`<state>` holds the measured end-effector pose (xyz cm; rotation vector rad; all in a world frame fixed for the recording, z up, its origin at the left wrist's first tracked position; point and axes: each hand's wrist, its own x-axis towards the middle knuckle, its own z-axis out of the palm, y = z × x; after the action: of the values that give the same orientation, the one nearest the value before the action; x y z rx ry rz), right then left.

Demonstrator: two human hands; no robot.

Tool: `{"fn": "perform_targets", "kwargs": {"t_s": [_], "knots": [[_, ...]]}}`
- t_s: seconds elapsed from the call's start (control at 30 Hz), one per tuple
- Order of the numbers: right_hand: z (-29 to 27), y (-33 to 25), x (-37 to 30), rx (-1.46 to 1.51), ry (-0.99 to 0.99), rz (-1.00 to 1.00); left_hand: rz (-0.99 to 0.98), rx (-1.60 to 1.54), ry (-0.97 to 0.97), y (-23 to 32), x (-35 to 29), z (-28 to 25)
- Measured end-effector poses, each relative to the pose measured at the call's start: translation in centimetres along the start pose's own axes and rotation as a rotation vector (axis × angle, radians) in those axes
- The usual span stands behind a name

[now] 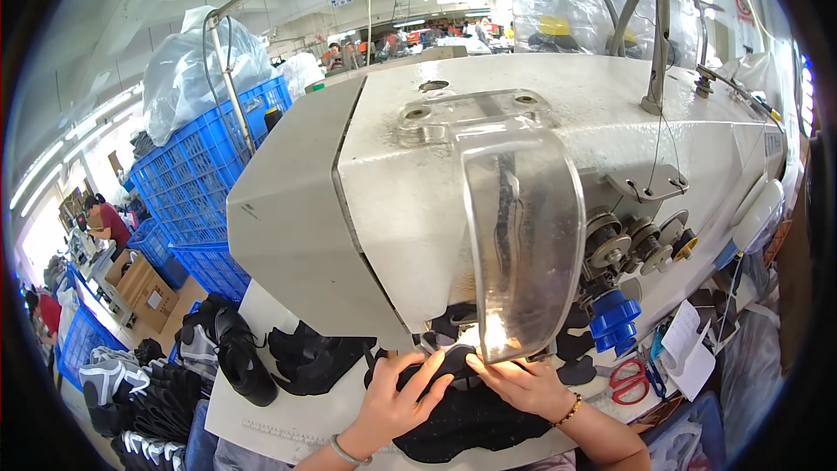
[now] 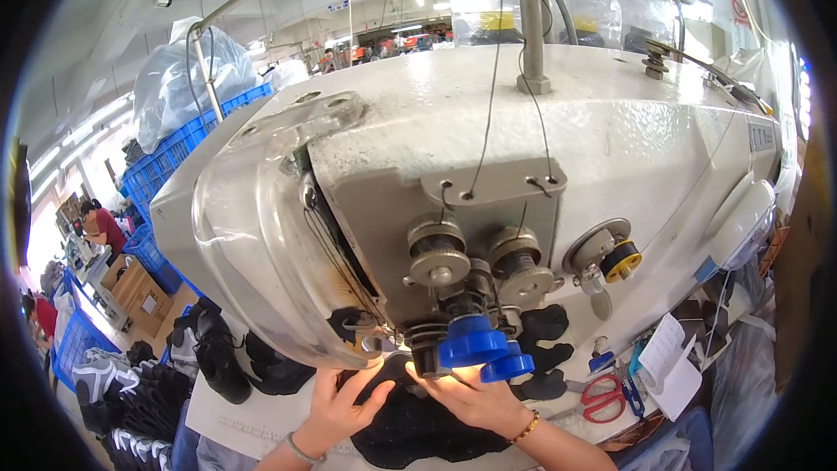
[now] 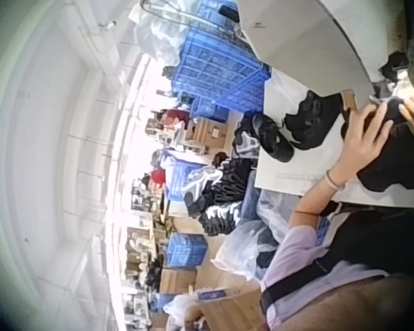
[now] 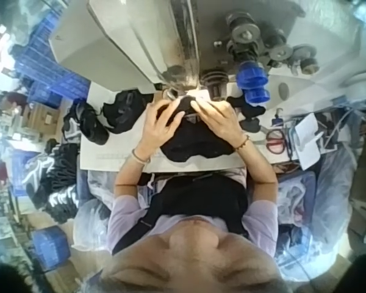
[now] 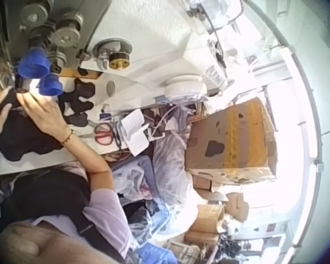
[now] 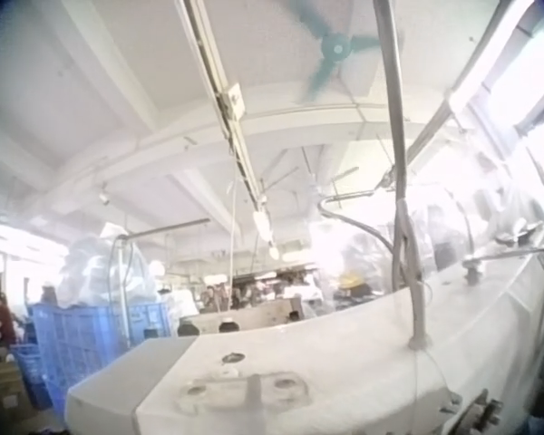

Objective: Stitch together black leather shoe components using an industrial sewing machine.

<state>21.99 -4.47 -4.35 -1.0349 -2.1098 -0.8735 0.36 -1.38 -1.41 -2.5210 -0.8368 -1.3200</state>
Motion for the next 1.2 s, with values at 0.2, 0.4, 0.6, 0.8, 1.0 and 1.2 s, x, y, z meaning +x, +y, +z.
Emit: {"fn": "perform_targets", "kwargs": {"t_s": [0.2, 0.4, 0.6, 0.8, 1.0, 1.2], "knots": [[0.6, -0.1, -0.5, -0.015, -0.043, -0.019, 0.042, 0.046, 0.013, -0.3, -0.2, 0.2], [-1.2, 0.1, 0.6, -0.056, -0.046, -0.048, -0.002, -0.054, 0.016, 0.2, 0.5, -0.3], [-1.7, 0.5, 1.8, 0.08, -0.023, -0.04, -0.235, -0.299, -0.053, 1.0, 1.2, -1.7], [-1.3, 0.2, 2.1, 0.149, 0.031, -0.014, -0.462, -0.568, -0.109, 0.6, 0.3, -1.3], [-1.0, 0.0, 2.5, 0.173, 0.042, -0.023, -0.52, -0.684, -0.086, 0.3, -0.2, -1.8], [-1.0, 0.0, 2.1, 0.144, 0.07, -0.002, -0.425, -0.595, -0.076, 0.3, 0.5, -2.3]]}}
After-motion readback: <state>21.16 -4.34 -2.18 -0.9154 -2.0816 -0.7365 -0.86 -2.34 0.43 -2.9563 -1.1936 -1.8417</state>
